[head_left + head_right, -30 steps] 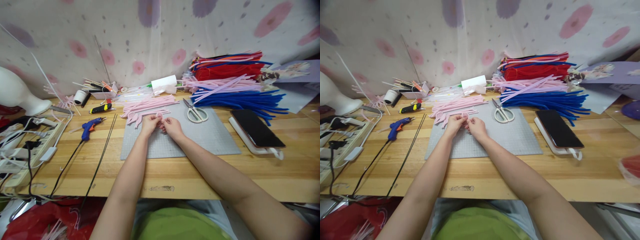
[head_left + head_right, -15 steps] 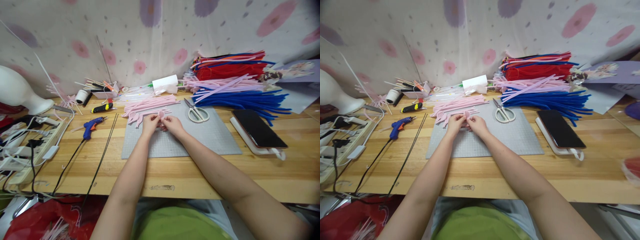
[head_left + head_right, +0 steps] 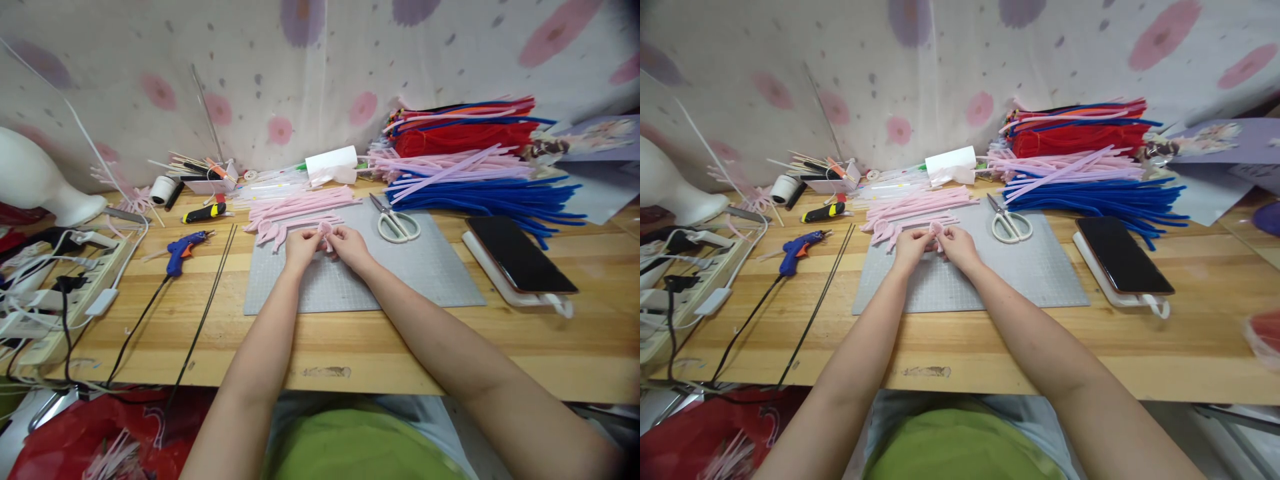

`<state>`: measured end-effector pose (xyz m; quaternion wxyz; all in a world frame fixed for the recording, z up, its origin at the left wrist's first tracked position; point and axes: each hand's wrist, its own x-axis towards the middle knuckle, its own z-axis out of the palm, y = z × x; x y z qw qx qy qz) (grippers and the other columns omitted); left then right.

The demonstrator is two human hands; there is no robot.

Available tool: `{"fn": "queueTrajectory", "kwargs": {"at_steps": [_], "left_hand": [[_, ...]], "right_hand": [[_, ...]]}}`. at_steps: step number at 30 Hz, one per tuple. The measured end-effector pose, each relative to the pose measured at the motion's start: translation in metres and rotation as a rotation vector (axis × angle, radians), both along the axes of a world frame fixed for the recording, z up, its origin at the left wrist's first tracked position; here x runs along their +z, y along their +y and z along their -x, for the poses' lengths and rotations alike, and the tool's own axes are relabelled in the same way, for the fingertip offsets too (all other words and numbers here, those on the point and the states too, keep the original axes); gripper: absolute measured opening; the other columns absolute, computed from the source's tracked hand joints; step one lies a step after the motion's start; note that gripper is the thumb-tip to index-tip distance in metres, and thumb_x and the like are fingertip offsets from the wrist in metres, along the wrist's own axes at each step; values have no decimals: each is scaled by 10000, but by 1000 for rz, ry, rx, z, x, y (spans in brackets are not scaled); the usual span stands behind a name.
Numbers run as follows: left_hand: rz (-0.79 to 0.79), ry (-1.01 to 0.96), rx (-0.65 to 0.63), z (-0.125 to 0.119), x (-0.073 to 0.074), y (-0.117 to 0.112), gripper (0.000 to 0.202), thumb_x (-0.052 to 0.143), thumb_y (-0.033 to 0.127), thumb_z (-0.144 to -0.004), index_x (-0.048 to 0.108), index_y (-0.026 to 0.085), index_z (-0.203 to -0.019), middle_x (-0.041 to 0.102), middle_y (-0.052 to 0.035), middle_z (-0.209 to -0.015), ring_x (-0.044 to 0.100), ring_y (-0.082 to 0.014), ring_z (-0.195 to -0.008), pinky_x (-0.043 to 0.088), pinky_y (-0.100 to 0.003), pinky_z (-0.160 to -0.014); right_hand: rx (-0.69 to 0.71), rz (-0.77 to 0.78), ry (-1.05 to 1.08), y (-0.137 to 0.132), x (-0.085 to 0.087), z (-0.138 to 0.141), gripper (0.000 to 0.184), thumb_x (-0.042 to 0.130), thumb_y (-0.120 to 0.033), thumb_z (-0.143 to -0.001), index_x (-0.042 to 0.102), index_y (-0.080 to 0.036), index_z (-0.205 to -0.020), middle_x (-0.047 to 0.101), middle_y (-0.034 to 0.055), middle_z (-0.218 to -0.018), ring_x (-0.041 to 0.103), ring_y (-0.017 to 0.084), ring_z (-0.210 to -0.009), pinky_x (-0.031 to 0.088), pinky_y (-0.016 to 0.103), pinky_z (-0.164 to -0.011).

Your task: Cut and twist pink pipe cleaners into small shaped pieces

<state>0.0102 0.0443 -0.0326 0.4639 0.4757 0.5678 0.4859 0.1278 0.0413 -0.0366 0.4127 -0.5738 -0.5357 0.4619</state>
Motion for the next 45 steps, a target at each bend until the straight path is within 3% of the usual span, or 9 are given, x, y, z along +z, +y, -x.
{"fn": "queueTrajectory", "kwargs": {"at_steps": [5,9,15,20,29,37,45], "left_hand": [[-93,199,75,-6,5,-6,133,624,296,-638,643,175,-588,619,-11,-558,587,-133,-604,431,-215,-569],[-98,100,6,-10,5,-6,145,599,296,-654,649,167,-699,630,-7,-609,567,-115,-544,441,-223,-541],[-73,53,-31,-6,0,-2,187,622,345,-648,638,160,-633,615,0,-576,559,-100,-527,460,-225,-570],[-59,81,2,-6,0,-2,190,634,348,-639,631,160,-614,609,0,-558,560,-104,-529,444,-220,-560],[-112,402,149,-11,13,-13,131,601,284,-646,617,175,-575,607,-21,-569,539,-125,-564,397,-237,-585],[-49,-85,-69,-11,3,-4,204,602,350,-647,612,151,-689,585,6,-601,529,-96,-500,449,-233,-518],[-11,-64,-79,-6,2,-3,248,629,382,-622,593,138,-597,568,2,-583,532,-95,-535,478,-242,-535]], "right_hand": [[5,-28,-9,-4,4,2,181,538,-304,-747,487,-175,-630,574,-26,-526,505,66,-392,418,161,-366],[36,-23,14,-5,5,1,211,538,-335,-746,489,-176,-617,585,-12,-543,545,86,-453,434,169,-393],[49,-101,-118,-2,2,-5,282,513,-436,-751,521,-177,-641,590,-18,-537,517,80,-425,402,178,-408],[6,-142,-154,-4,6,-5,278,493,-422,-761,525,-180,-628,577,-21,-500,510,84,-430,377,185,-444],[-23,-190,-199,-9,7,-3,336,474,-480,-764,540,-183,-621,581,-16,-503,501,87,-442,365,192,-478],[38,-131,-141,-4,4,-4,348,477,-484,-752,530,-178,-593,582,-9,-507,506,85,-433,372,185,-448],[28,-85,-65,-1,3,-6,223,528,-385,-709,572,-170,-671,588,-19,-530,512,87,-422,380,186,-423]]}}
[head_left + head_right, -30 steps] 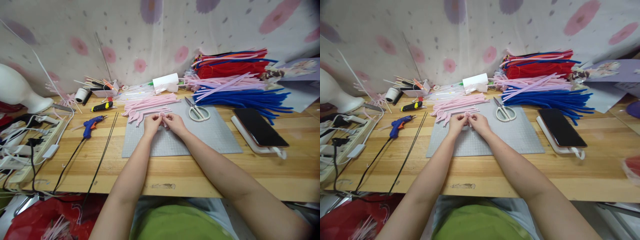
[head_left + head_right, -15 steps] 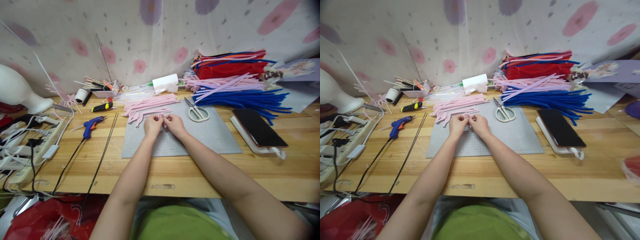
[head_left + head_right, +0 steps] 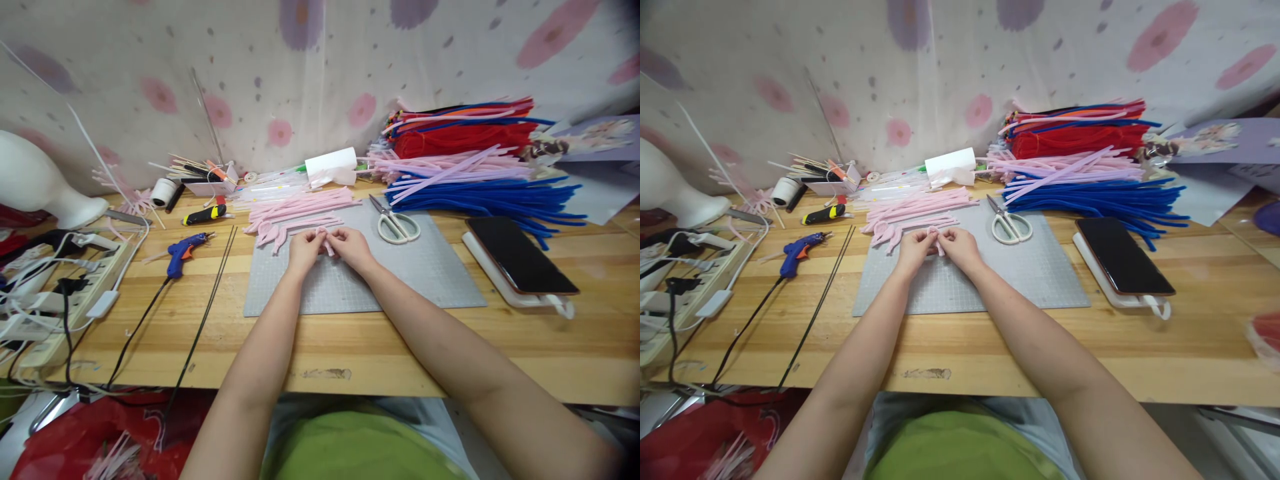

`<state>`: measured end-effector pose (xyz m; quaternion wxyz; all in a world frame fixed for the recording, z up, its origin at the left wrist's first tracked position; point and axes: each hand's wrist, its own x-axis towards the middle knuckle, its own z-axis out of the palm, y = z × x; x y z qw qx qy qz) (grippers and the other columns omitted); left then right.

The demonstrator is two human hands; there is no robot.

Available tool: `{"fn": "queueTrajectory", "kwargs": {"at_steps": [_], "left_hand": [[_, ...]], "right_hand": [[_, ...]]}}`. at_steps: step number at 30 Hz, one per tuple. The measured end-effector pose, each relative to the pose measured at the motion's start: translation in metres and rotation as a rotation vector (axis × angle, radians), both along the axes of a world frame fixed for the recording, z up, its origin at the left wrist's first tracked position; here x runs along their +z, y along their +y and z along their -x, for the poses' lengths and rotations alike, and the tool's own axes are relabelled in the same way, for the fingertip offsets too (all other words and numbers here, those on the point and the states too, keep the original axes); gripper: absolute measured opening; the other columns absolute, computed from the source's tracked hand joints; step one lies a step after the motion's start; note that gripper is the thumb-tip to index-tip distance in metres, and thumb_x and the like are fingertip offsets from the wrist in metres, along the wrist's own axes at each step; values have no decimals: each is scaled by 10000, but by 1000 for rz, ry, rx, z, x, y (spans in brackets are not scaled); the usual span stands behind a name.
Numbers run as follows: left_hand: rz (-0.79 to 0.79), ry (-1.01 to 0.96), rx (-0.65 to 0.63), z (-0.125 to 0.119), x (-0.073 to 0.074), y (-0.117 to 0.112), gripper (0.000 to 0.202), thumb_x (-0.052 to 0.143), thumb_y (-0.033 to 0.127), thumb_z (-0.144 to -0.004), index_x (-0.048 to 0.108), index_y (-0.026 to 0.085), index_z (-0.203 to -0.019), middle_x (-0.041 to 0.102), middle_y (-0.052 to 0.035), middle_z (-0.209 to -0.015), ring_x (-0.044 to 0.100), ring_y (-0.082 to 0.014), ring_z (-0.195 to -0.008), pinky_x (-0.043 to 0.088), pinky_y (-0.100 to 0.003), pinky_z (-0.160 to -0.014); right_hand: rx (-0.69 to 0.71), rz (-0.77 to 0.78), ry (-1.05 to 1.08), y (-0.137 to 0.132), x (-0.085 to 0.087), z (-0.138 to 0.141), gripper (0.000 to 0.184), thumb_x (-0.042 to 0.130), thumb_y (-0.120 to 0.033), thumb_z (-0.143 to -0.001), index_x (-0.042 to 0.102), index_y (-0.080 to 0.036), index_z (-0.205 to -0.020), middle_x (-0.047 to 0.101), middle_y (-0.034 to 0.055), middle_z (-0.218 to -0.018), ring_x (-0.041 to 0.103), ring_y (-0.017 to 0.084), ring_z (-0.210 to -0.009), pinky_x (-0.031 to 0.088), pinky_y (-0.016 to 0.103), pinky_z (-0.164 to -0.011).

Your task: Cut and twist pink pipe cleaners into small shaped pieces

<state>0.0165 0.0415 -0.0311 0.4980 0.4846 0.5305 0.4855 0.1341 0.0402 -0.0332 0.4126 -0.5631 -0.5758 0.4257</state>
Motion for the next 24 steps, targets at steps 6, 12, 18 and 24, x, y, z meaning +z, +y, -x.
{"fn": "queueTrajectory", "kwargs": {"at_steps": [6,12,18,24], "left_hand": [[-13,56,-19,2,-4,1,266,626,403,-635,587,143,-593,576,-3,-576,543,-95,-531,476,-231,-540],[-32,320,64,2,-3,-1,268,565,408,-701,608,156,-621,596,-11,-575,560,-108,-532,454,-237,-571],[-166,758,150,-2,14,-11,196,481,280,-752,625,168,-679,630,-45,-667,567,-148,-627,405,-262,-622],[-178,887,146,-3,18,-13,184,471,261,-759,635,179,-750,642,-68,-750,563,-163,-688,372,-258,-621]], "right_hand": [[-58,-16,-92,-3,4,3,295,544,-449,-697,571,-166,-618,586,-3,-495,525,98,-448,372,192,-448],[-156,-74,-210,-5,4,9,343,530,-497,-706,596,-171,-626,626,15,-549,572,121,-535,390,214,-531],[-135,-91,-207,-4,0,9,231,537,-387,-722,601,-179,-644,636,11,-567,583,123,-554,392,212,-543],[-124,-111,-233,-3,-4,9,197,527,-345,-731,613,-182,-663,649,16,-605,591,125,-586,397,208,-552]]}}
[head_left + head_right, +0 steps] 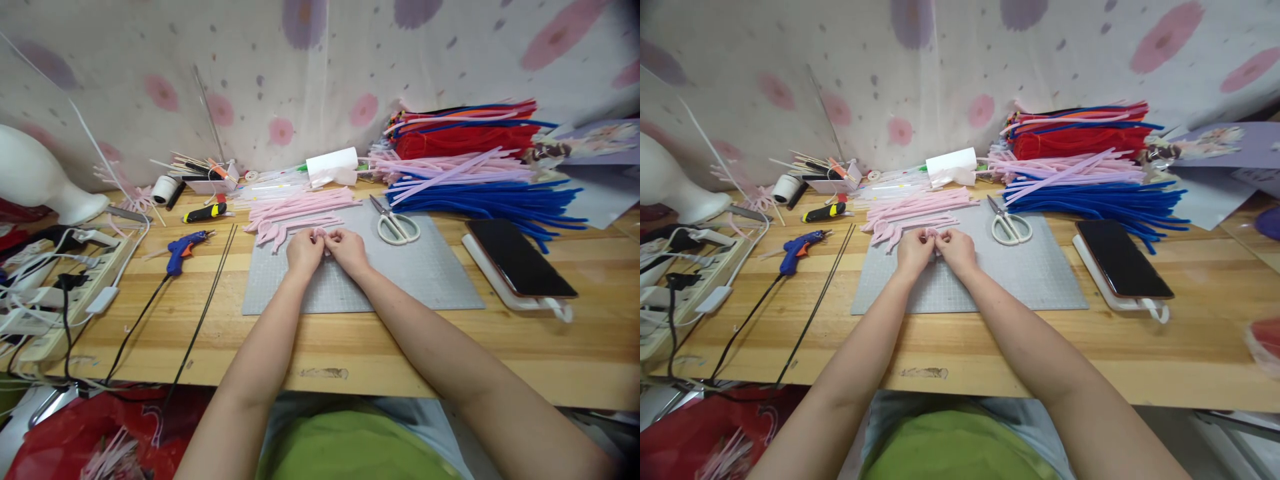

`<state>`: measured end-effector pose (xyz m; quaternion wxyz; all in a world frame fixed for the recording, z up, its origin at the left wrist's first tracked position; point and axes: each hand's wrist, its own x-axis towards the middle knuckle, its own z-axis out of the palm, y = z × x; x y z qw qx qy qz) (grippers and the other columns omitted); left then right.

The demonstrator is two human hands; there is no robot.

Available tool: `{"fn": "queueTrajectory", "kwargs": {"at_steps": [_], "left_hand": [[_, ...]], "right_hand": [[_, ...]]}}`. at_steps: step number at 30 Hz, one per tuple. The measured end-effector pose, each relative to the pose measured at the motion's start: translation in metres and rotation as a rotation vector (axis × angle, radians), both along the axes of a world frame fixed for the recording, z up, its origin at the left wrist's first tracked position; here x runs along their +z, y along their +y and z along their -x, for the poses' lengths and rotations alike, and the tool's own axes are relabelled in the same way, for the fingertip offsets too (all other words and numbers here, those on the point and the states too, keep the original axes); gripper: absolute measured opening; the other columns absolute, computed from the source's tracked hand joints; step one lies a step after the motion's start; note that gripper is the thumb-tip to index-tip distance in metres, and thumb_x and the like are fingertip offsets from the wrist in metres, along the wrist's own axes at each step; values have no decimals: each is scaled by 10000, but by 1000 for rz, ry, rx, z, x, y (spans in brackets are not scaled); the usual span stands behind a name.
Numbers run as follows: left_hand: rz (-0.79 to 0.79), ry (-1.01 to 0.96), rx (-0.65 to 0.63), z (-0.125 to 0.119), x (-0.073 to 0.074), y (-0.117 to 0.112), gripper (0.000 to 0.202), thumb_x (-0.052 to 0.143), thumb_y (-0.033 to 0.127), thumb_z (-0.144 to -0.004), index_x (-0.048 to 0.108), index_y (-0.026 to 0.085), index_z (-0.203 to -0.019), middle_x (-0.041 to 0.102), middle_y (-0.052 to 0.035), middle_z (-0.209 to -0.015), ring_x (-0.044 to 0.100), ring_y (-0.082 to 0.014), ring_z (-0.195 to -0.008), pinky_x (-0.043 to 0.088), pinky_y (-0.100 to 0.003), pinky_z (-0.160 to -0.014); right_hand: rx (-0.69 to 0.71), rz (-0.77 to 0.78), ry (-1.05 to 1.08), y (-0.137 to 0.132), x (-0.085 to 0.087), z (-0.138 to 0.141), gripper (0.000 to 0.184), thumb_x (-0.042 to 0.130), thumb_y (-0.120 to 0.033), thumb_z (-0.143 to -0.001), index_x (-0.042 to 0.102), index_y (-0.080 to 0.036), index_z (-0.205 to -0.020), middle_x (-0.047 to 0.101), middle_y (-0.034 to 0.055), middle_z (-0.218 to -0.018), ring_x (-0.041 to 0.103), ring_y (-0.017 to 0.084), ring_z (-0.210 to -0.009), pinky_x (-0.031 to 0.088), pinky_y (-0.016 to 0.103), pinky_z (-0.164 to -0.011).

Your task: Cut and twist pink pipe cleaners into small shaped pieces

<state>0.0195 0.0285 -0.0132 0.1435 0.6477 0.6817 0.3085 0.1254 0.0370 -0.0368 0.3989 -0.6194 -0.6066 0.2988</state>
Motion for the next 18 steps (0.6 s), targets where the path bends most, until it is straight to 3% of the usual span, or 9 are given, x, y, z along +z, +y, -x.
{"fn": "queueTrajectory", "kwargs": {"at_steps": [5,11,18], "left_hand": [[-29,-52,-6,0,-1,0,168,486,260,-758,633,179,-747,639,-62,-747,556,-159,-697,375,-254,-642],[-40,-196,-120,5,-2,1,214,467,295,-774,638,170,-741,647,-42,-744,558,-138,-698,379,-235,-642],[-11,-108,-60,4,-3,1,212,470,269,-750,621,176,-633,624,-30,-637,534,-137,-605,349,-241,-574]], "right_hand": [[7,13,62,0,1,0,229,529,-382,-731,602,-177,-660,637,12,-571,573,112,-538,393,198,-528],[170,108,132,5,2,-5,303,524,-451,-720,587,-168,-632,611,2,-513,549,102,-483,382,191,-481],[71,25,54,2,2,-4,196,544,-352,-698,564,-180,-606,595,-12,-492,541,101,-491,371,199,-506]]}}
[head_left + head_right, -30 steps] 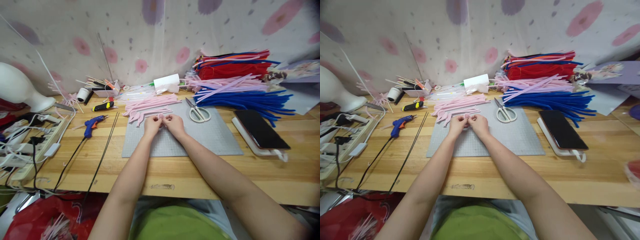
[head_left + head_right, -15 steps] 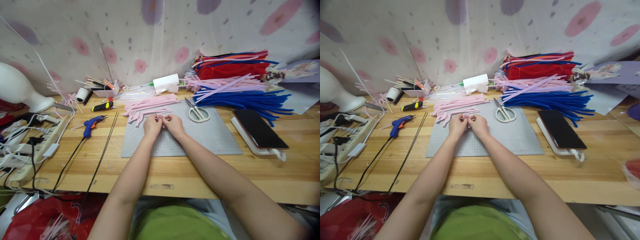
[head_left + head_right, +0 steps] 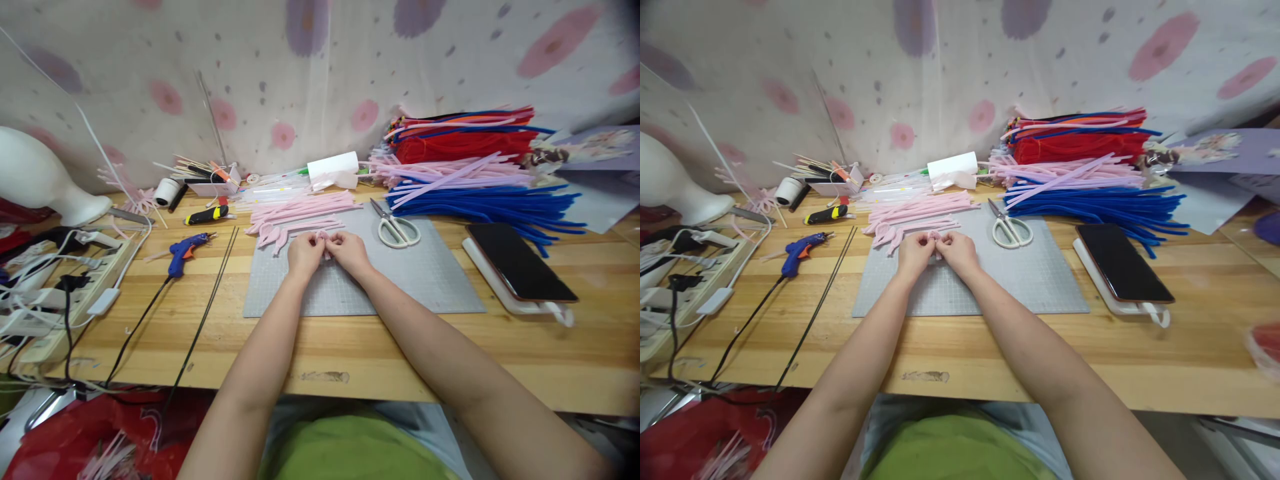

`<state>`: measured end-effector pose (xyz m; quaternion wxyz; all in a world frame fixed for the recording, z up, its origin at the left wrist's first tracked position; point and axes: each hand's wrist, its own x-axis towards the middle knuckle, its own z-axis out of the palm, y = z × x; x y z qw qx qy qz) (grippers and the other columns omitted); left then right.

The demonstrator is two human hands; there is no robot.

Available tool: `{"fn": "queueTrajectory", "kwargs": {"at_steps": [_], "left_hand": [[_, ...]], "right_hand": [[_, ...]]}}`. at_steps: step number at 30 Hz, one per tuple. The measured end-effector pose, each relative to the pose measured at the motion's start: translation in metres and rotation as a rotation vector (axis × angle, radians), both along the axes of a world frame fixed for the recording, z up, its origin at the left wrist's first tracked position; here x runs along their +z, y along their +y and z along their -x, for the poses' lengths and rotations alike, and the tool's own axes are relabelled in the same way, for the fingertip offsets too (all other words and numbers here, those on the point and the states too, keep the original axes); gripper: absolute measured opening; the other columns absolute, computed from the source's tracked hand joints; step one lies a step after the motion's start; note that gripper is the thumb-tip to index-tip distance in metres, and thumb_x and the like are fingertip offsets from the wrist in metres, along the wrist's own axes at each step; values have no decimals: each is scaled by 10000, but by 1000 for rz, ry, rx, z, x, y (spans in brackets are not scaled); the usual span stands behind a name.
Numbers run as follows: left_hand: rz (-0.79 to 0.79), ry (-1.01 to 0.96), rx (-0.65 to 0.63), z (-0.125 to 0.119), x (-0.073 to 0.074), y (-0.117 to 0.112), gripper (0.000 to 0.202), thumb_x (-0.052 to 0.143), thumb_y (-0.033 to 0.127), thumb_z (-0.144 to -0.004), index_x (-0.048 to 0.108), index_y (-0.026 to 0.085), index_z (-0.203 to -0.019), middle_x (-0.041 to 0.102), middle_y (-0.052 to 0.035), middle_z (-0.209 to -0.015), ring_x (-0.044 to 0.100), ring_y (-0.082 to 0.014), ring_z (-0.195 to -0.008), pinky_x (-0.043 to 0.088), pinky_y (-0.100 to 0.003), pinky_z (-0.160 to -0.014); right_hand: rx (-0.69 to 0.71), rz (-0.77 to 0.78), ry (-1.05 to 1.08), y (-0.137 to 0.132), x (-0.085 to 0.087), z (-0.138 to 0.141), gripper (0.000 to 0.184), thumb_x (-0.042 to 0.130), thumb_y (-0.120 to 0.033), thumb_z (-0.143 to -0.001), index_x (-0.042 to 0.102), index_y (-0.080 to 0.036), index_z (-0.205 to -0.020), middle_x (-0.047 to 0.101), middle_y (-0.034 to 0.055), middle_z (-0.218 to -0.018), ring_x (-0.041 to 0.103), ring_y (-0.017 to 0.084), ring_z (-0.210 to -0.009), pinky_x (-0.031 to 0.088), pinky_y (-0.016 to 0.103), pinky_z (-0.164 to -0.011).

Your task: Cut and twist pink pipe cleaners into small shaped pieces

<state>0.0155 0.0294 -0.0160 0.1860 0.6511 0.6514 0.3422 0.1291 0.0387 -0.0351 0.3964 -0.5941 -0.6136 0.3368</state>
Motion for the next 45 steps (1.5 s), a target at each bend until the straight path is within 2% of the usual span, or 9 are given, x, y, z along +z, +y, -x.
{"fn": "queueTrajectory", "kwargs": {"at_steps": [5,9,12,20,27,33,37,40,45], "left_hand": [[-21,69,62,-3,4,-2,199,482,275,-756,635,179,-673,645,-59,-715,555,-157,-671,375,-255,-620],[8,-218,-47,-1,-3,3,217,494,330,-766,649,179,-780,643,-37,-695,561,-136,-641,405,-242,-630],[44,-413,-102,2,-11,8,235,523,365,-741,648,166,-750,628,-15,-643,548,-116,-592,415,-231,-614],[84,-526,-21,3,-16,11,248,567,385,-696,632,149,-651,609,-13,-608,542,-115,-602,420,-223,-595],[115,-855,54,0,-6,9,238,539,376,-711,573,143,-678,526,18,-602,485,-75,-526,412,-197,-498],[148,-867,-46,-2,-8,9,270,582,401,-675,590,131,-653,523,14,-581,487,-82,-511,424,-216,-480],[212,-941,-92,-1,-1,7,311,596,435,-661,620,135,-737,617,-28,-718,580,-127,-661,483,-256,-577],[238,-999,-68,3,5,5,344,618,442,-641,624,134,-795,643,-60,-819,608,-148,-714,494,-283,-614],[259,-891,-44,4,3,6,329,701,381,-549,645,133,-758,636,-43,-721,599,-135,-648,479,-254,-575]], "right_hand": [[14,-6,21,0,-2,0,237,539,-398,-709,563,-181,-617,609,-1,-521,551,107,-505,379,202,-503],[83,62,154,1,-1,-1,242,536,-407,-712,554,-176,-643,602,-2,-514,549,104,-480,395,196,-470],[115,105,240,2,0,-2,241,529,-402,-718,546,-172,-647,599,-3,-519,556,107,-480,395,188,-435],[73,143,265,2,3,-2,211,540,-371,-726,569,-167,-681,630,13,-602,593,115,-545,414,175,-425],[304,267,289,2,12,-11,253,581,-387,-719,592,-136,-687,627,18,-610,531,64,-502,394,147,-445],[373,335,283,3,16,-14,334,565,-436,-740,584,-125,-621,625,25,-565,502,52,-443,370,149,-422],[376,366,292,5,17,-15,301,588,-375,-739,556,-126,-574,609,18,-526,495,51,-418,373,152,-413],[348,363,297,5,16,-15,269,584,-333,-745,544,-132,-572,594,8,-507,503,53,-420,374,146,-409],[360,336,256,4,16,-14,237,530,-251,-771,540,-133,-566,572,-7,-481,499,50,-411,378,145,-418]]}}
